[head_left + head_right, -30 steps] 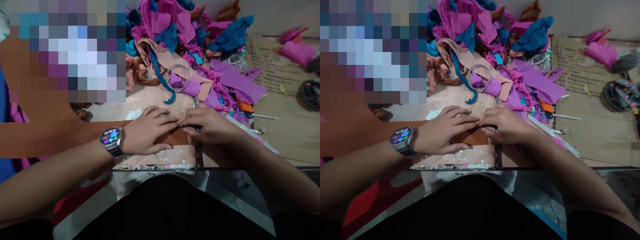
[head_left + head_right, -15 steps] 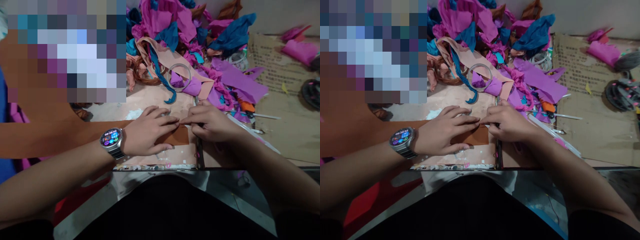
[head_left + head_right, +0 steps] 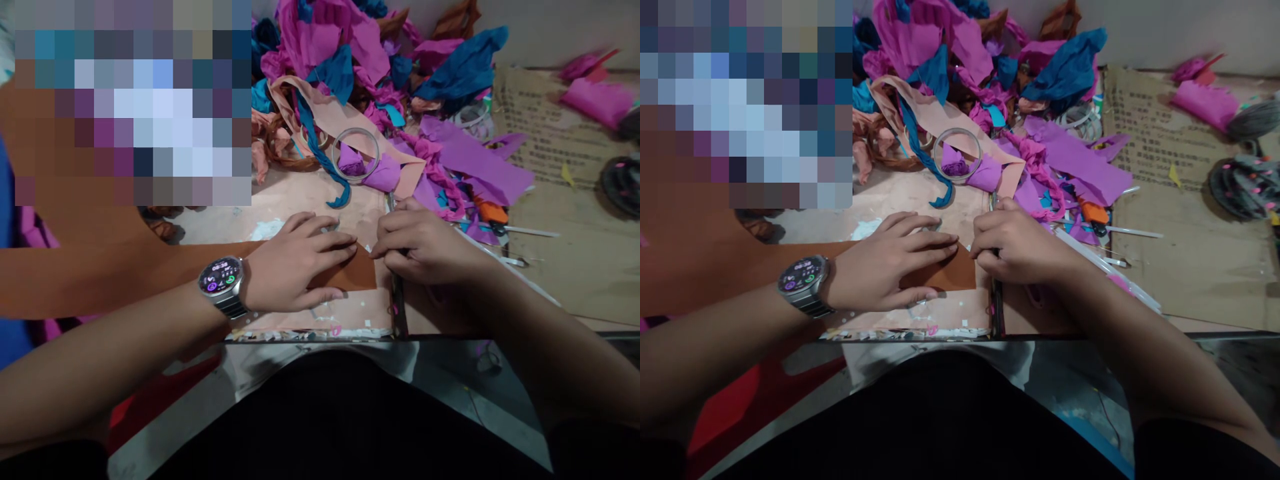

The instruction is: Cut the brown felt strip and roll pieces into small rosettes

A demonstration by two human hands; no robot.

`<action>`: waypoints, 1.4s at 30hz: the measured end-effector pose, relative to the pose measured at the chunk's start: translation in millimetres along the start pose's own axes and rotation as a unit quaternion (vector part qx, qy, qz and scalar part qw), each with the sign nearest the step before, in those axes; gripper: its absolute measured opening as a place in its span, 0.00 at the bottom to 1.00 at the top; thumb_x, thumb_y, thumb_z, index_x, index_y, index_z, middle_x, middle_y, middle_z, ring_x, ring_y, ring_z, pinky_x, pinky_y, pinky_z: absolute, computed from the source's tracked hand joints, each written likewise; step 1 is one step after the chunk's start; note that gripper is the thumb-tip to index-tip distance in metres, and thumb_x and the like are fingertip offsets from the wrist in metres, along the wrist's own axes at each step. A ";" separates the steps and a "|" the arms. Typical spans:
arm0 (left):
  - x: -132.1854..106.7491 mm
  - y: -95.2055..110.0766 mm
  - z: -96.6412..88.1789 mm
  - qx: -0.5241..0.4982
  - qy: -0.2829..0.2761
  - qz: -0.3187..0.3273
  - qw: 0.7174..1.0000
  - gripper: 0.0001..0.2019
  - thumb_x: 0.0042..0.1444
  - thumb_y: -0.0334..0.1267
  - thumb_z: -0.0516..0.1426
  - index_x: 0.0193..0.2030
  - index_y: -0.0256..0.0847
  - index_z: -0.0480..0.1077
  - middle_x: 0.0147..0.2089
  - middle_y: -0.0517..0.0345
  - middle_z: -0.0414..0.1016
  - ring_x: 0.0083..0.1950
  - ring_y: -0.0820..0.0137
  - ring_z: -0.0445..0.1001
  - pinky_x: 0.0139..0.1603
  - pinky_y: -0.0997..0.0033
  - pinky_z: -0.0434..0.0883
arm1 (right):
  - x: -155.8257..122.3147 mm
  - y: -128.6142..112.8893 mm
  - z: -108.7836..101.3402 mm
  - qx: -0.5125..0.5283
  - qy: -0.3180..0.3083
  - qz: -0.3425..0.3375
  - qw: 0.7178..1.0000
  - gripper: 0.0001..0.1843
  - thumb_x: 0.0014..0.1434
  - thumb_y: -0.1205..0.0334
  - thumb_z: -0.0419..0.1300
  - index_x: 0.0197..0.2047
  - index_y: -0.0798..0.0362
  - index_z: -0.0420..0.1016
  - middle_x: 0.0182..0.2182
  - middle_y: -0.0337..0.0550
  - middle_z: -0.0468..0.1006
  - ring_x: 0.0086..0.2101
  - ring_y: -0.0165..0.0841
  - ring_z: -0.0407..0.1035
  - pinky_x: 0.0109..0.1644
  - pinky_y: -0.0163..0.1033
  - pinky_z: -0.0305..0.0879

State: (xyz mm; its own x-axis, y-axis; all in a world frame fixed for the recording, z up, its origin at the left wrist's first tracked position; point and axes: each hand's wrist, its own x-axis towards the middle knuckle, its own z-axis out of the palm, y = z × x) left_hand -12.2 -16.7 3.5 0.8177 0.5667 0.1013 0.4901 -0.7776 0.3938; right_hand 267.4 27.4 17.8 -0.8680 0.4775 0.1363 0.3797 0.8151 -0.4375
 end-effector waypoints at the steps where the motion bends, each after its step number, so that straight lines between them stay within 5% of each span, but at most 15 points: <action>1: 0.0 -0.1 -0.1 0.000 -0.001 0.000 1.000 0.33 0.66 0.59 0.55 0.71 0.41 0.65 0.71 0.44 0.68 0.72 0.43 0.60 0.72 0.36 0.53 | -0.3 -0.1 0.0 0.001 -0.001 -0.001 1.000 0.14 0.60 0.72 0.55 0.35 0.50 0.82 0.29 0.38 0.77 0.31 0.30 0.70 0.48 0.45 0.56; 9: 0.3 -0.8 1.1 0.005 -0.003 0.008 1.000 0.33 0.66 0.59 0.54 0.71 0.40 0.66 0.72 0.44 0.67 0.72 0.41 0.59 0.72 0.37 0.54 | -0.7 -0.1 0.3 0.013 -0.002 0.007 1.000 0.13 0.60 0.72 0.55 0.33 0.50 0.80 0.29 0.38 0.77 0.32 0.31 0.71 0.51 0.45 0.56; 17: 0.0 -2.2 2.9 0.014 0.009 0.014 1.000 0.33 0.66 0.59 0.55 0.71 0.41 0.66 0.72 0.44 0.67 0.72 0.42 0.60 0.72 0.37 0.55 | 0.4 0.7 6.5 0.012 0.022 0.009 1.000 0.16 0.60 0.71 0.55 0.42 0.51 0.83 0.32 0.40 0.80 0.32 0.31 0.71 0.48 0.44 0.55; 26: 0.6 -3.6 -1.6 0.024 0.026 0.008 0.999 0.32 0.66 0.56 0.56 0.72 0.44 0.63 0.70 0.45 0.69 0.71 0.45 0.63 0.70 0.41 0.60 | -1.1 -1.2 2.0 -0.012 0.010 -0.003 1.000 0.13 0.60 0.72 0.55 0.29 0.52 0.78 0.27 0.39 0.74 0.31 0.31 0.68 0.47 0.45 0.54; 32: 1.0 -4.1 -2.5 0.039 0.084 -0.052 0.994 0.33 0.62 0.54 0.61 0.69 0.41 0.65 0.60 0.41 0.73 0.58 0.51 0.72 0.58 0.49 0.71 | 3.0 -2.4 12.4 -0.001 0.060 0.063 0.996 0.12 0.65 0.68 0.56 0.43 0.52 0.82 0.35 0.43 0.81 0.36 0.35 0.73 0.47 0.44 0.56; 42: 0.0 -0.7 -0.3 0.039 0.075 -0.080 0.993 0.33 0.61 0.54 0.63 0.67 0.38 0.67 0.55 0.43 0.73 0.52 0.54 0.71 0.54 0.52 0.73 | 6.7 -3.8 22.8 -0.029 0.052 0.095 0.994 0.17 0.65 0.55 0.63 0.54 0.51 0.81 0.43 0.49 0.81 0.45 0.43 0.74 0.51 0.48 0.57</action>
State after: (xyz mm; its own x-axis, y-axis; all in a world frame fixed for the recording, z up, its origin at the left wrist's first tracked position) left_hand -12.7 -16.1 3.5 0.6766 0.7137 0.1809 0.6359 -0.6903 0.3452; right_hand 252.8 20.1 0.1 -0.7414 0.6543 0.1488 0.5546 0.7224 -0.4130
